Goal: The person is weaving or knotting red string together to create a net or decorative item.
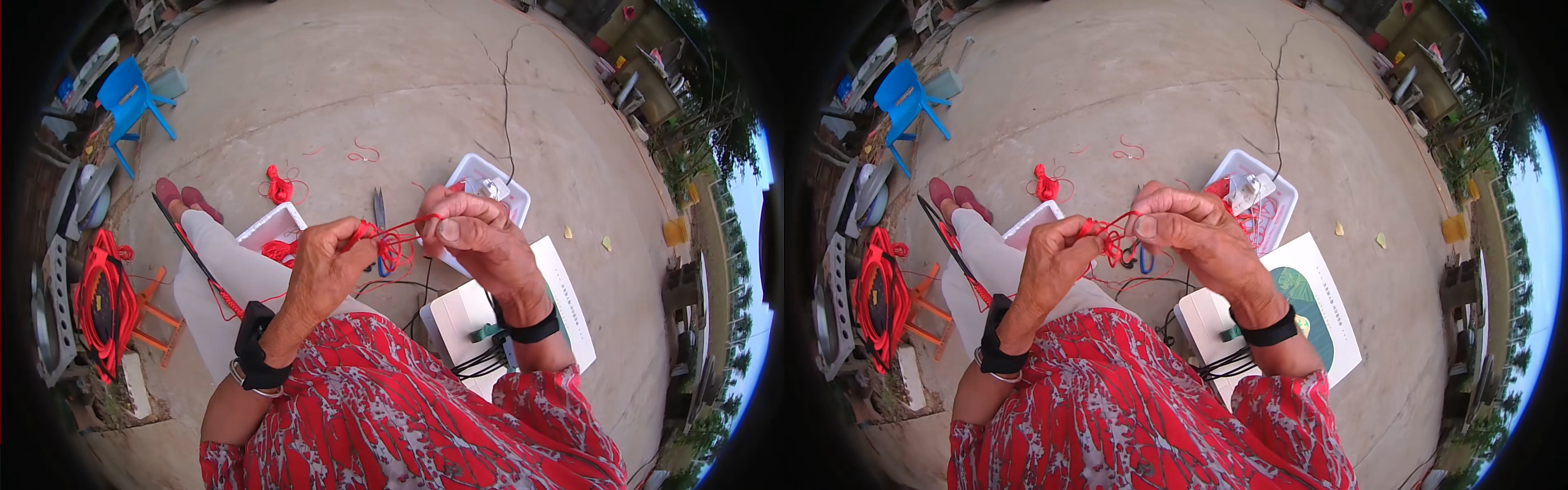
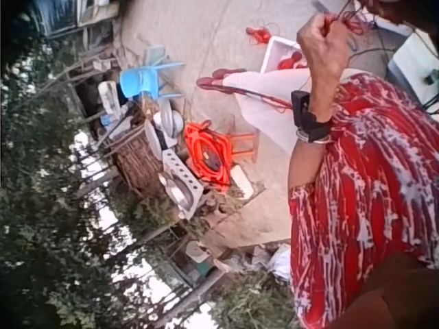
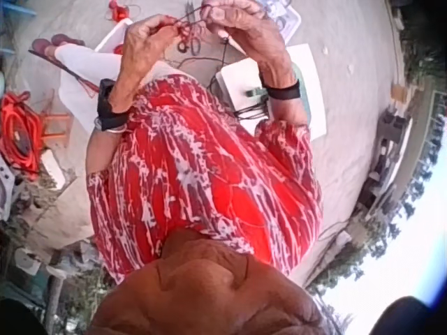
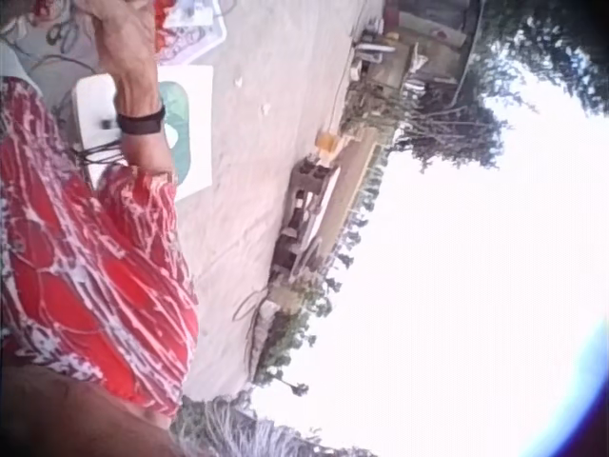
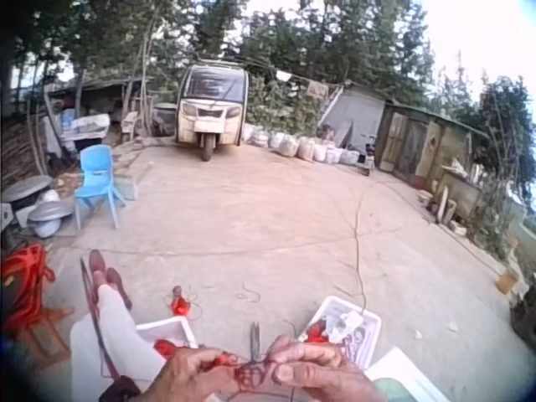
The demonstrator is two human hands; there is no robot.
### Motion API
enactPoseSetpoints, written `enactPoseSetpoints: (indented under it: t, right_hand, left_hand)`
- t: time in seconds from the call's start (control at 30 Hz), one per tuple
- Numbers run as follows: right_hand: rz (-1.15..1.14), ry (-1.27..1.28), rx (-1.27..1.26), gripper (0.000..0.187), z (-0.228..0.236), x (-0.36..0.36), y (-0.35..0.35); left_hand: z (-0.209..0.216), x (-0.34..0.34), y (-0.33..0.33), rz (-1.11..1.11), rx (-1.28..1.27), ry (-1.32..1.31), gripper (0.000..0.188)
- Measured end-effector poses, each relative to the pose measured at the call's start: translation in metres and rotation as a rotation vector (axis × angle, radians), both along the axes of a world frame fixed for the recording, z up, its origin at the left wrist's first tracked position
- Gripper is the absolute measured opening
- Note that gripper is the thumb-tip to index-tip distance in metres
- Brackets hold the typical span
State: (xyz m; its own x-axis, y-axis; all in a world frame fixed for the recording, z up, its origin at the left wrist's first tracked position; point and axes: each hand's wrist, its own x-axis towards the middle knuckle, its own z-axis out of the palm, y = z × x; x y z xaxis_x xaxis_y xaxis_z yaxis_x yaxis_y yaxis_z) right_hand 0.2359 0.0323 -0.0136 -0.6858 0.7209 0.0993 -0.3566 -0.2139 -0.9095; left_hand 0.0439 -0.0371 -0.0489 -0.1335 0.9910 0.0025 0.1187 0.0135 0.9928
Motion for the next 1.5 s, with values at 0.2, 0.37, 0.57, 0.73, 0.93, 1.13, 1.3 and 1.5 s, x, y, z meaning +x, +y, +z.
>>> enactPoseSetpoints:
  t: [0.2,0.37,0.57,0.73,0.93,1.13,1.3,1.5]
  right_hand:
    - [0.121,0.067,0.013,0.010,0.019,-0.008,0.020]
    - [0.306,-0.077,-0.023,0.017,0.044,-0.021,0.033]
    - [0.480,-0.325,-0.186,0.028,0.075,-0.047,0.021]
    - [0.602,-0.327,-0.151,0.030,0.079,-0.060,0.035]
    - [0.621,0.140,0.165,0.036,0.091,-0.076,0.040]
    - [0.622,-0.137,-0.018,0.038,0.090,-0.066,0.046]
    - [0.762,0.201,0.491,0.052,0.102,-0.071,0.063]
    - [0.383,0.046,0.177,0.047,0.068,-0.033,0.085]
  left_hand:
    - [0.022,-0.011,0.008,0.034,0.006,-0.108,0.019]
    - [0.031,-0.005,0.008,0.037,0.061,-0.132,0.026]
    - [0.002,-0.015,0.022,0.237,0.393,0.188,0.029]
    - [0.004,-0.023,0.027,0.345,0.414,0.174,0.030]
    - [0.008,-0.029,0.025,0.326,0.282,0.073,0.028]
    - [0.003,-0.060,0.033,0.503,0.256,0.010,0.021]
    - [-0.009,-0.056,0.042,0.515,0.288,0.051,0.021]
    - [-0.023,-0.064,0.036,0.534,0.169,-0.002,0.027]
